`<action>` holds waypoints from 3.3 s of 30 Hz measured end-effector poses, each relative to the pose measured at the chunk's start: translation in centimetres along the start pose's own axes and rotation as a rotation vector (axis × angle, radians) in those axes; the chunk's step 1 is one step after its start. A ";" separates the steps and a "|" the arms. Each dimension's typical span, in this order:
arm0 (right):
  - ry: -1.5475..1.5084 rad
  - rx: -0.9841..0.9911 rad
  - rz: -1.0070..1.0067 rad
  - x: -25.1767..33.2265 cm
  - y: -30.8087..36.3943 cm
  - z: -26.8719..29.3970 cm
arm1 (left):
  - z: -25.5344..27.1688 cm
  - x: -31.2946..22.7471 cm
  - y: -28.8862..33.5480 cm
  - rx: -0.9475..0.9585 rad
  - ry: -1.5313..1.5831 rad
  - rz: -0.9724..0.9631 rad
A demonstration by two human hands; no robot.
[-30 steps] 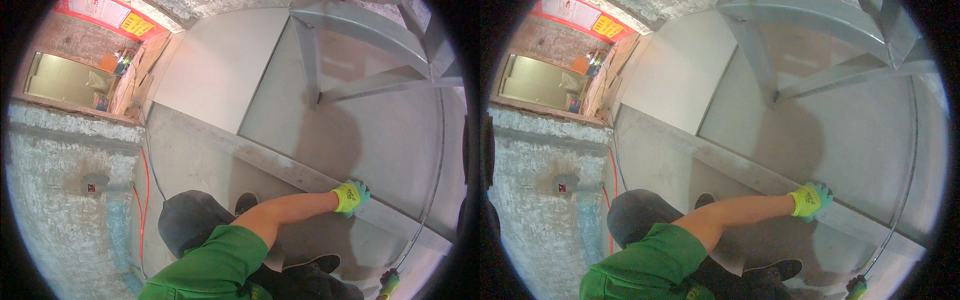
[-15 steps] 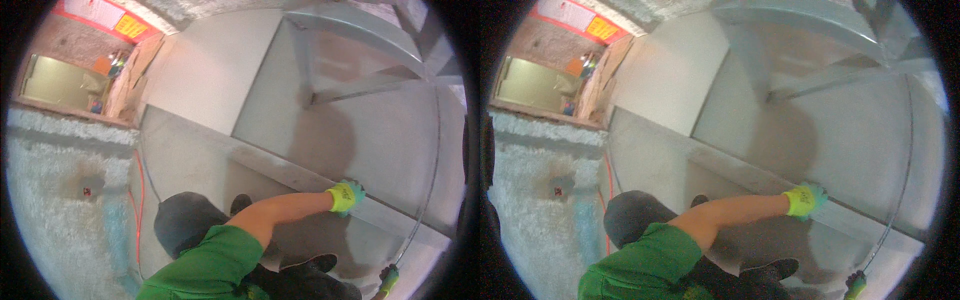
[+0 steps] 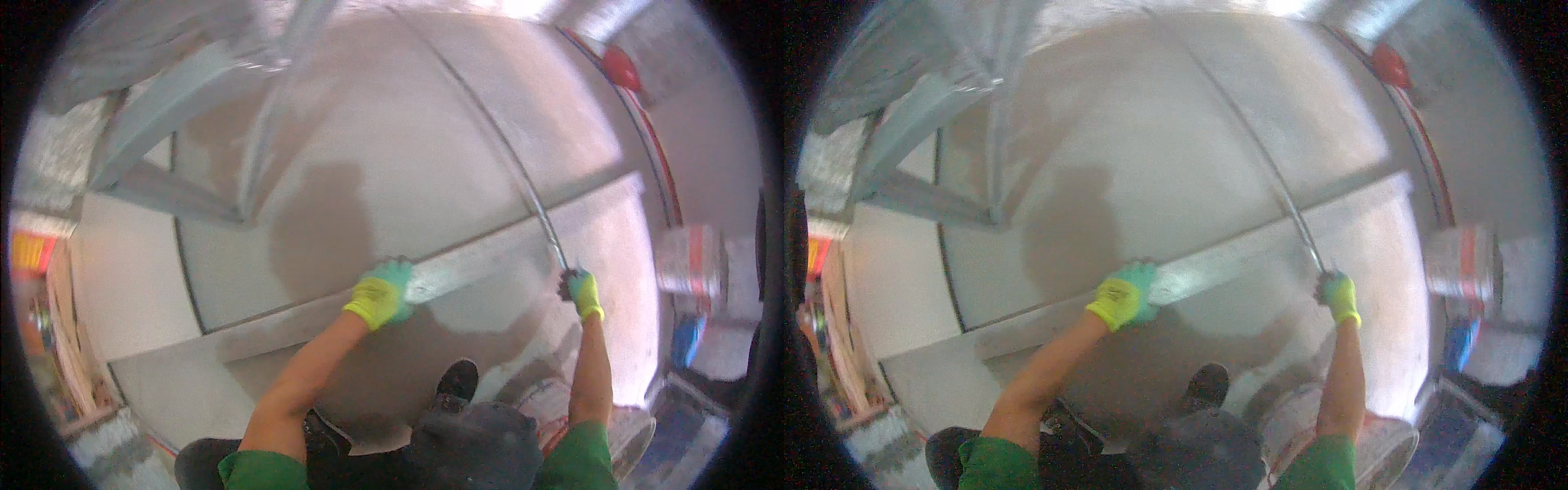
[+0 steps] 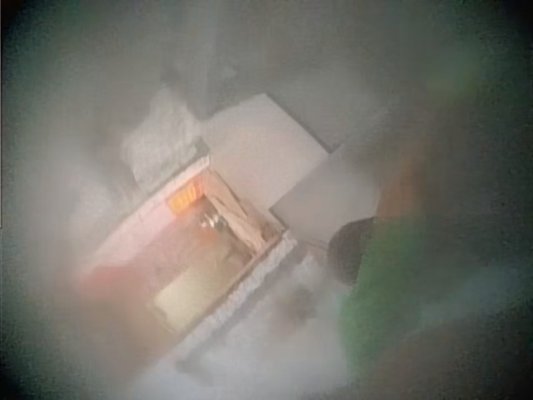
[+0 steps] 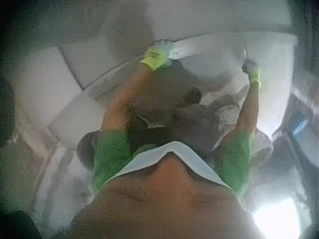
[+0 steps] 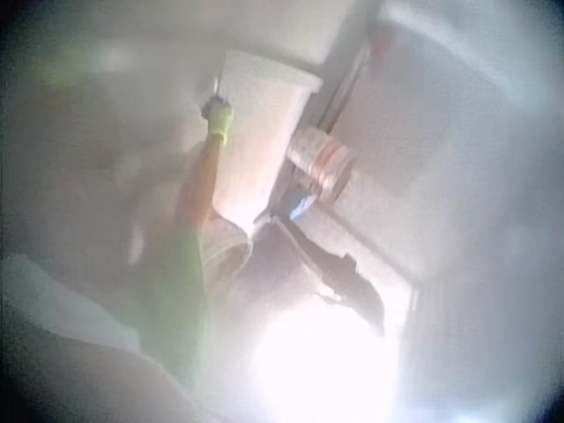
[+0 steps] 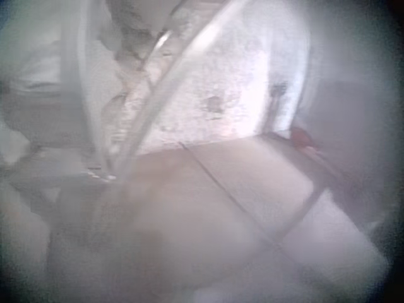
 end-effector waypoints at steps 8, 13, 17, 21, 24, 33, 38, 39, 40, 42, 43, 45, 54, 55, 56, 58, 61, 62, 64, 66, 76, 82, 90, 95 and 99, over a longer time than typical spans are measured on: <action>-0.117 -0.043 -0.167 -1.4 2.4 -1.2 | -0.1 -0.1 0.0 0.060 -0.062 0.053; -0.200 -0.035 -0.163 -1.7 4.9 -3.5 | -0.7 0.1 -0.1 0.080 -0.131 0.034; -0.168 -0.047 -0.151 -2.2 6.7 -5.0 | -1.2 0.5 0.3 0.111 -0.152 0.044; -0.172 -0.033 -0.129 -2.5 7.8 -6.3 | -0.8 0.5 0.4 0.079 -0.159 0.033; -0.118 -0.036 -0.090 -2.8 8.2 -6.9 | -0.9 0.7 0.5 0.091 -0.153 0.051; -0.001 -0.109 0.098 -3.8 7.5 -7.3 | -1.2 1.1 0.8 0.118 -0.132 0.074; 0.006 -0.115 0.075 -4.7 7.4 -7.5 | -0.5 0.7 0.9 0.019 -0.138 0.002; -0.007 -0.125 0.070 -4.6 7.5 -7.5 | -0.4 0.8 0.8 0.014 -0.119 0.014; -0.020 -0.136 0.066 -4.6 7.6 -7.3 | -0.7 0.9 1.0 0.041 -0.113 0.037; -0.070 -0.155 0.097 -3.9 8.0 -7.3 | -0.7 1.1 1.1 0.071 -0.099 0.065; -0.113 -0.160 0.099 -3.7 8.2 -7.2 | -0.6 1.0 1.1 0.076 -0.090 0.067; -0.167 -0.130 -0.020 -4.6 8.4 -7.6 | -0.4 0.9 1.1 0.075 -0.075 0.070; -0.045 -0.155 0.194 -6.4 7.0 -8.8 | -1.5 1.5 1.5 0.029 -0.049 -0.018; -0.011 -0.144 0.226 -6.9 6.8 -9.5 | -1.6 1.6 1.5 0.018 -0.075 -0.025; 0.024 -0.150 0.321 -6.8 7.1 -9.2 | -1.6 1.5 1.4 0.008 -0.097 -0.037; 0.063 -0.104 0.293 -8.0 8.4 -10.1 | -1.3 1.3 1.5 0.030 -0.050 -0.002; 0.007 0.029 0.397 -5.8 14.3 -10.6 | 0.5 0.2 2.3 0.118 -0.084 0.028; -0.024 0.095 0.281 -5.4 16.3 -10.2 | 1.3 -0.3 3.2 0.180 -0.111 0.052; -0.335 0.170 0.003 -3.1 21.6 -8.0 | 4.3 -1.5 4.6 0.215 -0.099 0.094; -0.513 0.212 -0.327 -0.5 27.0 -5.1 | 8.0 -3.0 6.6 0.255 -0.085 0.151; -0.119 0.114 -0.025 9.5 40.9 17.8 | 27.6 -12.7 19.1 0.408 -0.050 0.263; -0.194 -0.150 -0.141 16.0 45.1 34.9 | 35.7 -19.4 31.6 0.397 0.010 0.411; -0.366 -0.045 -0.196 15.8 34.4 45.1 | 38.7 -28.5 52.2 0.312 0.122 0.585; -0.056 0.150 -0.247 21.5 36.1 45.3 | 42.6 -32.6 72.0 0.384 0.052 0.756; -0.131 0.175 0.062 31.5 41.5 41.7 | 48.1 -36.3 80.7 0.288 0.114 1.016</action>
Point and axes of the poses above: each hand's wrist, its own y-axis away from the middle knuckle, its own z-axis out of the back of the hand, x = y × z, the point moved 10 cm from there along -y, towards the middle knuckle, and after that the axes turned 13 degrees about -x, right-handed, at the moved point
